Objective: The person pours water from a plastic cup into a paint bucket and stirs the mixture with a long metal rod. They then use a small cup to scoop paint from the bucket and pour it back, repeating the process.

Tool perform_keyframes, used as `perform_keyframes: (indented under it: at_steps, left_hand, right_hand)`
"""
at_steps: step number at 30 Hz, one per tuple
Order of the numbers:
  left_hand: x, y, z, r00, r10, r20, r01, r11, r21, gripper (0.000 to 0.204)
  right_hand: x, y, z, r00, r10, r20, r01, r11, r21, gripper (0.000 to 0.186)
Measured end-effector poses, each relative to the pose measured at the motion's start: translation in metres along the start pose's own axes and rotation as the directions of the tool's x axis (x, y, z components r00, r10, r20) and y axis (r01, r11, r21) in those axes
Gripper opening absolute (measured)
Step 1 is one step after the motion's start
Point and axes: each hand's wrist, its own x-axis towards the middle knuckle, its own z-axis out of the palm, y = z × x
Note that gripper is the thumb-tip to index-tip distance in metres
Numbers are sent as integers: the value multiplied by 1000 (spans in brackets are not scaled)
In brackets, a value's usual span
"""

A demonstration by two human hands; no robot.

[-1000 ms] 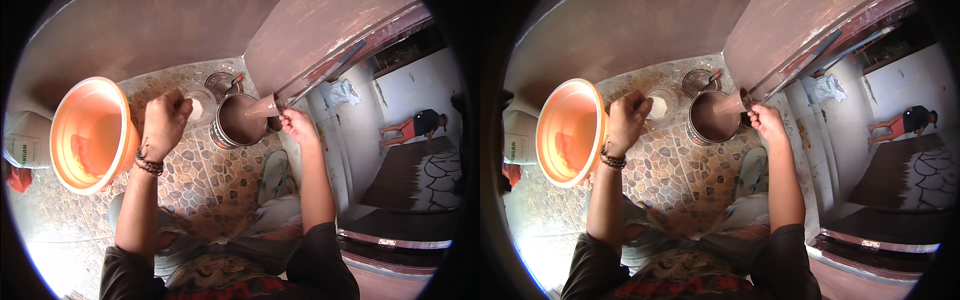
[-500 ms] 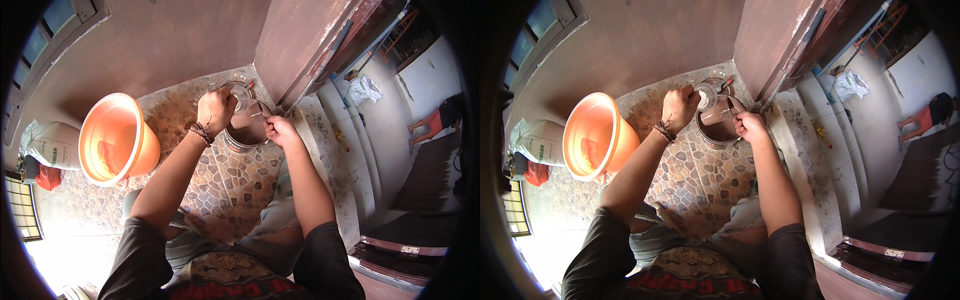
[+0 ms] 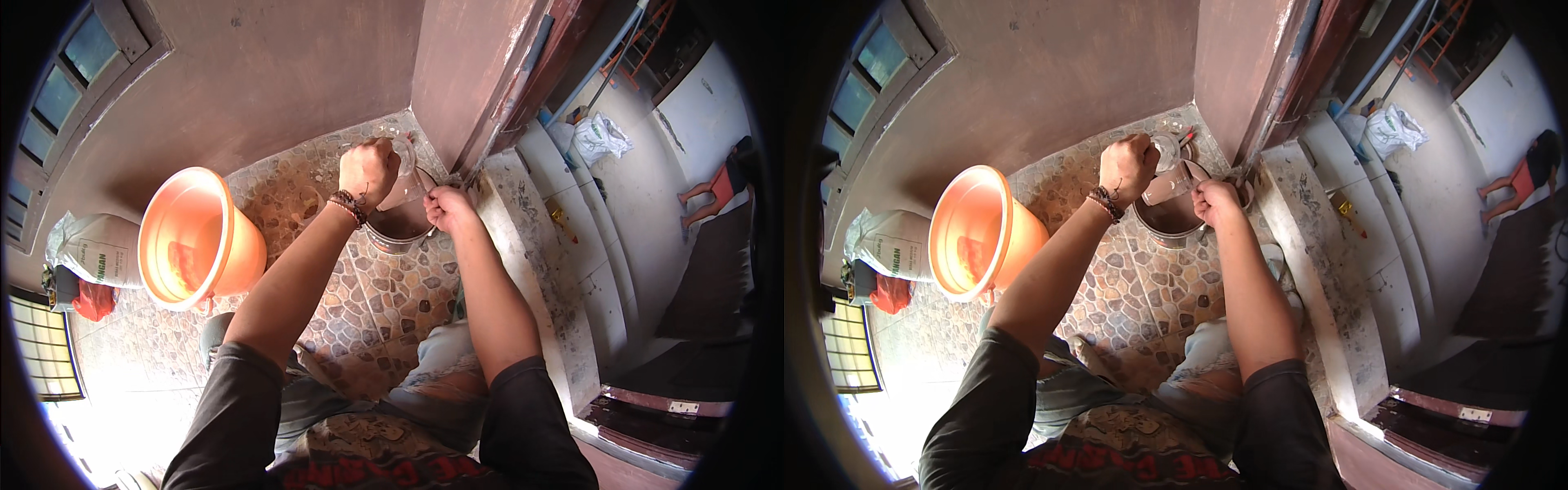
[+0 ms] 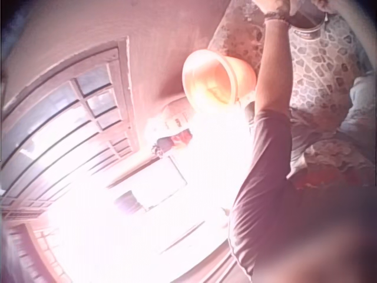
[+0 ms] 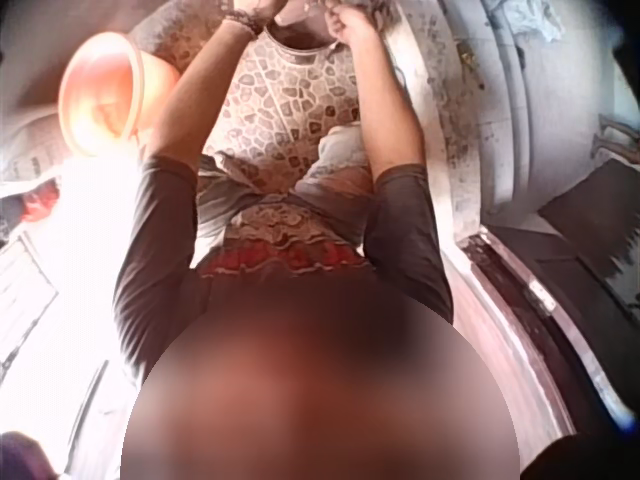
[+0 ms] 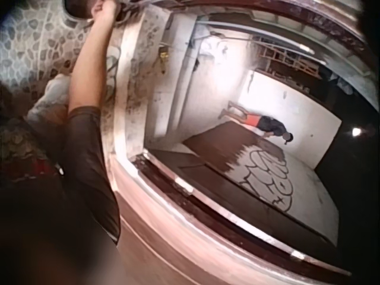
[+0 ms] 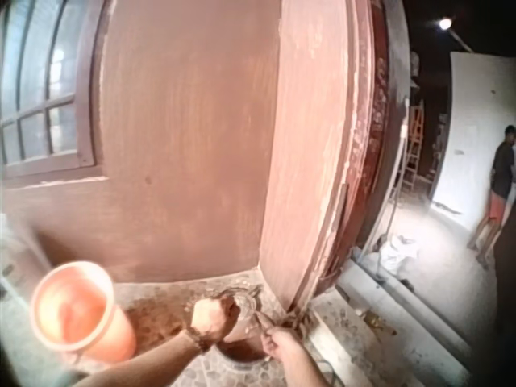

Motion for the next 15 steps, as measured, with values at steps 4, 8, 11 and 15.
perform_keyframes:
  at_steps: [4, 8, 11, 15]
  left_hand:
    - [1, -1, 9, 999, 47, -19, -47, 998, 32, 19]
    - [2, -1, 16, 997, 76, -19, -74, 995, 64, 18]
    - [2, -1, 19, 993, 118, -29, -116, 991, 68, 17]
    - [4, 0, 23, 987, 161, -28, -159, 984, 84, 15]
  right_hand:
    - [3, 1, 2, 999, 13, -30, -14, 1000, -18, 12]
    - [6, 0, -1, 1000, 17, -11, -17, 1000, -22, 13]
    - [10, -1, -4, 999, 6, -39, -5, 1000, 8, 12]
    - [14, -2, -8, 998, 9, -64, -6, 998, 59, 9]
